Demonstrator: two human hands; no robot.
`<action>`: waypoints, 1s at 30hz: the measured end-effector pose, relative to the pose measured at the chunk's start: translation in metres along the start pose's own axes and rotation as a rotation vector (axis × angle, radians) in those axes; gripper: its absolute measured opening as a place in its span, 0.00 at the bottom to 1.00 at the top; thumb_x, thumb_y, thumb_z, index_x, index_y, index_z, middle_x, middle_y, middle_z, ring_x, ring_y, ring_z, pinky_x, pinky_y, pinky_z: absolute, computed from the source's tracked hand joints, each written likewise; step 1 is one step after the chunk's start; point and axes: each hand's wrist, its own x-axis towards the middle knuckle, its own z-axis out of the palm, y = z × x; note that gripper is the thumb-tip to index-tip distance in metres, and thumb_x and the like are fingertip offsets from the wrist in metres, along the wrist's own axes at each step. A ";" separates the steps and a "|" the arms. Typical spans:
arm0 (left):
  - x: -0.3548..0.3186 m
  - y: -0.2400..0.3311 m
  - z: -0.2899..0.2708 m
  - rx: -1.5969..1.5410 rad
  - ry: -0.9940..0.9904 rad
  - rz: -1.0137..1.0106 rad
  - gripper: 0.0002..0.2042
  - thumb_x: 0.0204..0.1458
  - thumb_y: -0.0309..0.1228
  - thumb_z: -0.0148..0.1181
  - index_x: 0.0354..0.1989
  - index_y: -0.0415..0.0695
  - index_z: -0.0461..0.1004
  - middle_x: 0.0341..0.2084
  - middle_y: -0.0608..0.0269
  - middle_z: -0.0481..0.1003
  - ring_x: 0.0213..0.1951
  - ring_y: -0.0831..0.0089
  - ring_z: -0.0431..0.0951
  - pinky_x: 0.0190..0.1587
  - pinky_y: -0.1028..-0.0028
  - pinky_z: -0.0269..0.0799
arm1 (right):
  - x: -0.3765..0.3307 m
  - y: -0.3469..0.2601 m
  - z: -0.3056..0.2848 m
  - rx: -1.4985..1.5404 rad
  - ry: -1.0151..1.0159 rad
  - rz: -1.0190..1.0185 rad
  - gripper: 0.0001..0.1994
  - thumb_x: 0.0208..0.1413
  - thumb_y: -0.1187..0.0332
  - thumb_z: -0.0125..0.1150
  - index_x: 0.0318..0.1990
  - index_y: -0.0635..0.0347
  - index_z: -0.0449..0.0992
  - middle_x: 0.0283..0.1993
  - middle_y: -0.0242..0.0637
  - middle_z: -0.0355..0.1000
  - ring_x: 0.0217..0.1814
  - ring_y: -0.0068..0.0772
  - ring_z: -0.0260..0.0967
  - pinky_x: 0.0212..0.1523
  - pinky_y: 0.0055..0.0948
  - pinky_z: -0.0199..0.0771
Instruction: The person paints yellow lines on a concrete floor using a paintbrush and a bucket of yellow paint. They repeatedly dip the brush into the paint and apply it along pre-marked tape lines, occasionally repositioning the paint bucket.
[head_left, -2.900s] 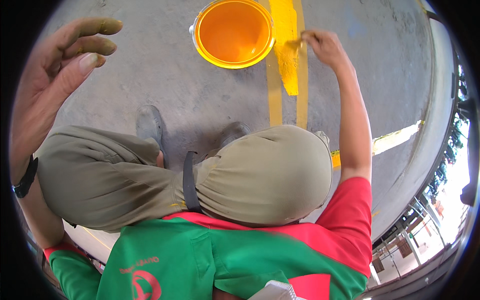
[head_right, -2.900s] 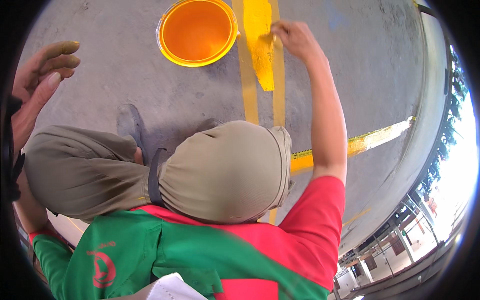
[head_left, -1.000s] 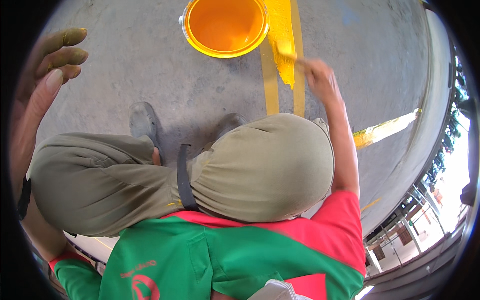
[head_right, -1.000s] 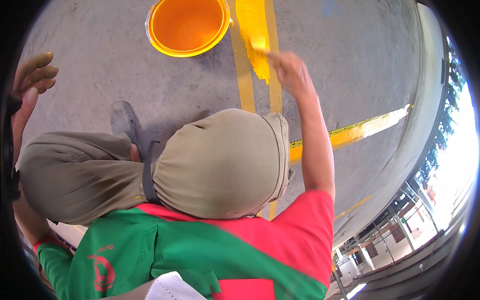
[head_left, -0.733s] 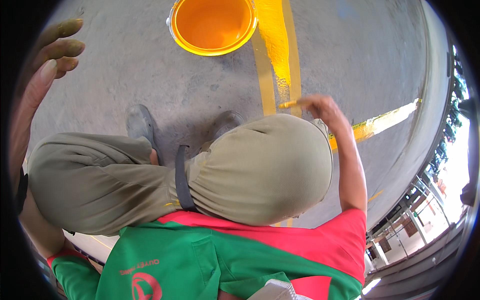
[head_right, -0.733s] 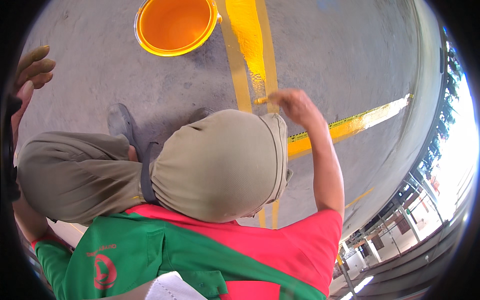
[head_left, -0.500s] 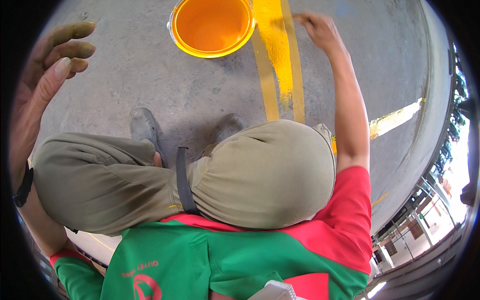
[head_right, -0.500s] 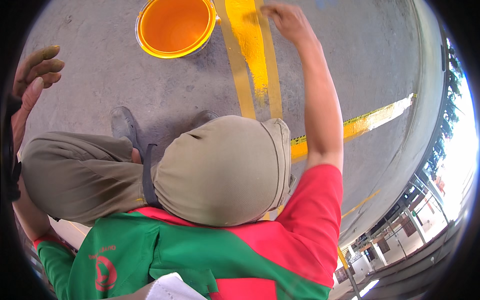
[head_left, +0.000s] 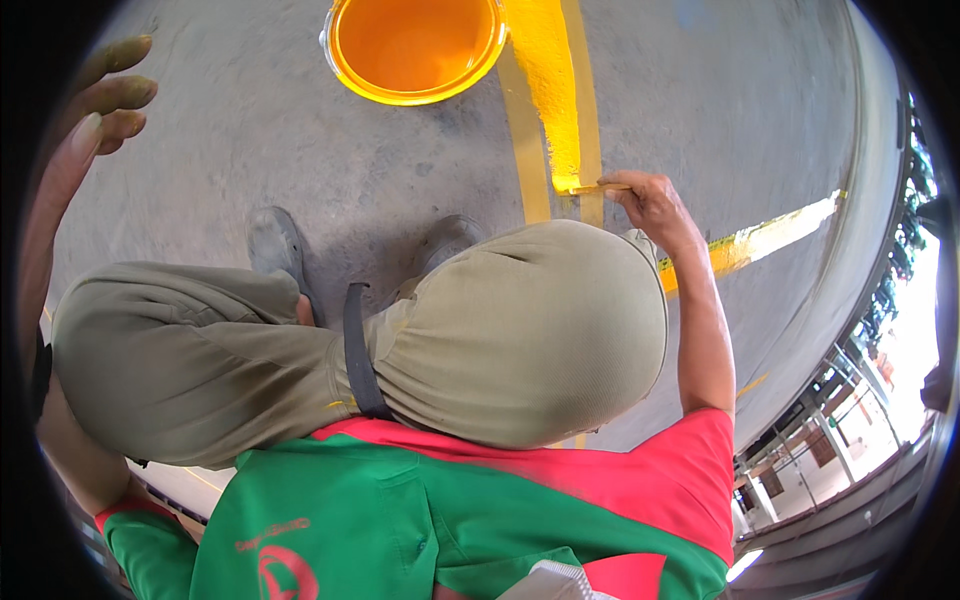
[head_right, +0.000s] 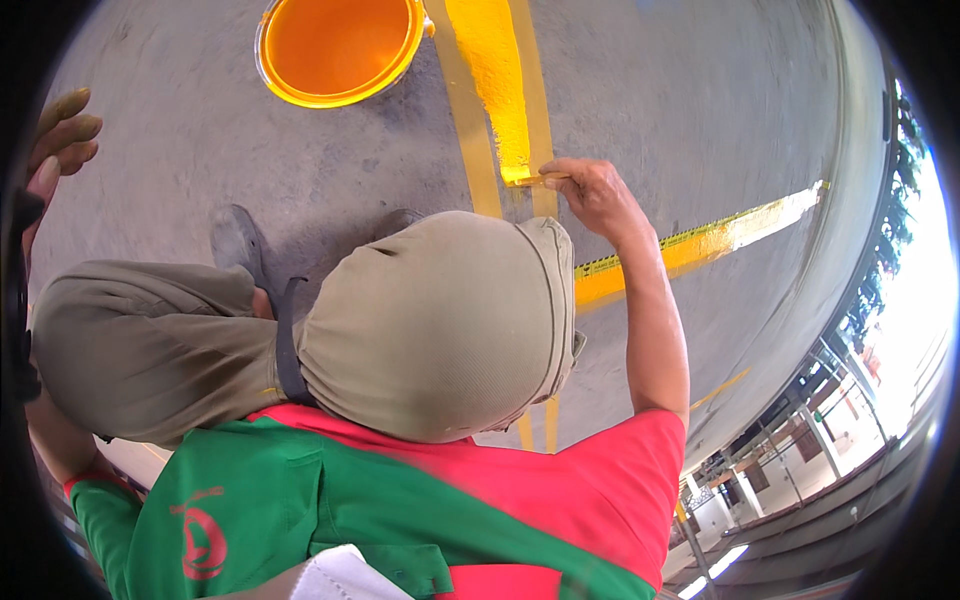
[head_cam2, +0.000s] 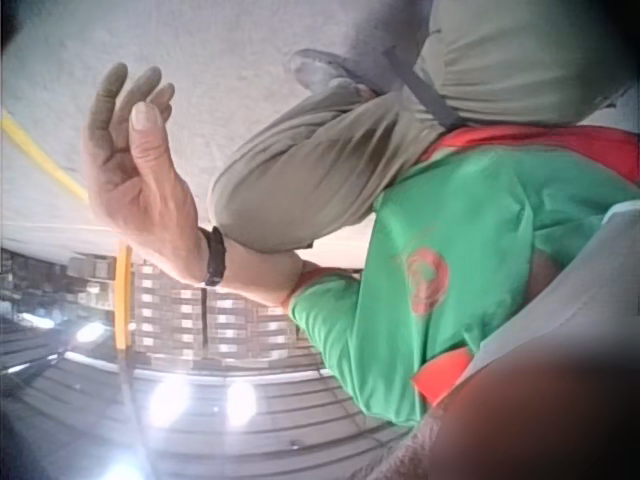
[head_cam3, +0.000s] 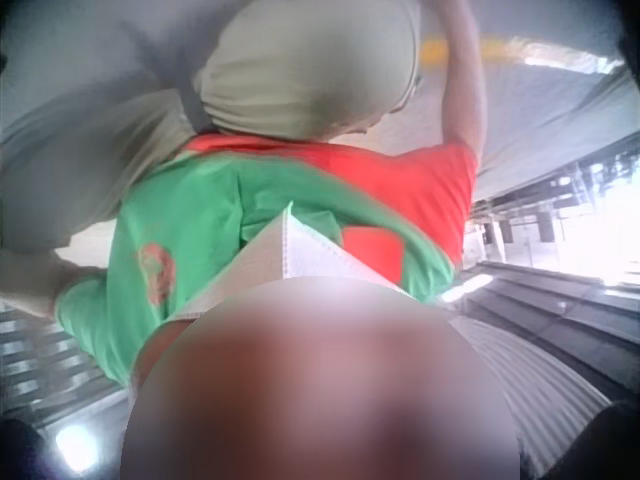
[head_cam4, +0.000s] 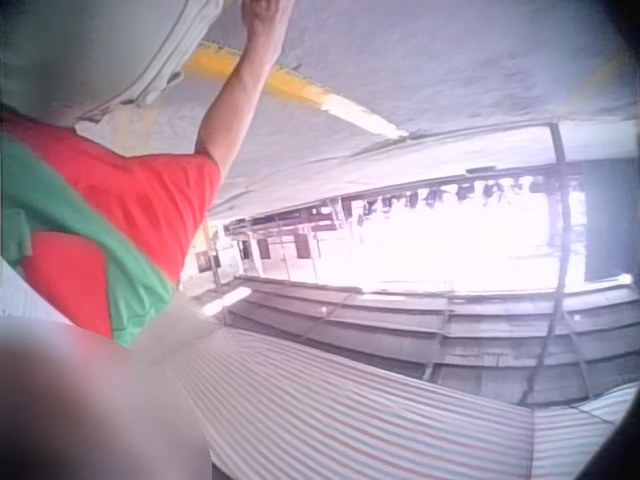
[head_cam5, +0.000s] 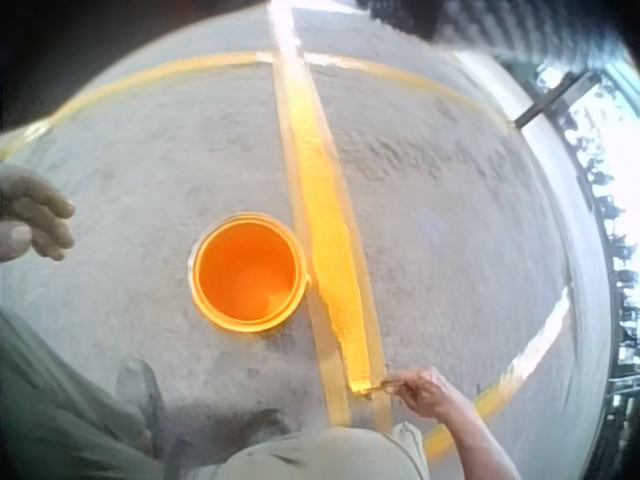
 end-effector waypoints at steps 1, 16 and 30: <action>0.002 0.005 0.003 0.010 0.009 -0.005 0.19 0.65 0.36 0.56 0.56 0.33 0.69 0.43 0.50 0.78 0.43 0.64 0.78 0.52 0.69 0.76 | 0.002 -0.003 -0.007 0.041 -0.038 0.007 0.10 0.61 0.69 0.61 0.48 0.56 0.81 0.42 0.44 0.81 0.44 0.44 0.79 0.44 0.38 0.78; 0.004 -0.001 0.007 0.294 0.044 -0.186 0.28 0.68 0.49 0.45 0.67 0.38 0.63 0.56 0.48 0.73 0.58 0.61 0.74 0.67 0.65 0.65 | 0.090 -0.022 -0.010 0.053 0.524 -0.184 0.10 0.61 0.67 0.62 0.47 0.57 0.82 0.39 0.48 0.80 0.38 0.49 0.78 0.40 0.39 0.78; 0.018 0.025 0.021 -0.067 0.013 -0.037 0.22 0.65 0.35 0.57 0.63 0.35 0.68 0.47 0.55 0.79 0.48 0.73 0.78 0.55 0.71 0.72 | 0.148 -0.020 -0.045 -0.017 0.498 -0.388 0.12 0.63 0.66 0.59 0.50 0.60 0.79 0.39 0.46 0.80 0.41 0.52 0.77 0.44 0.41 0.75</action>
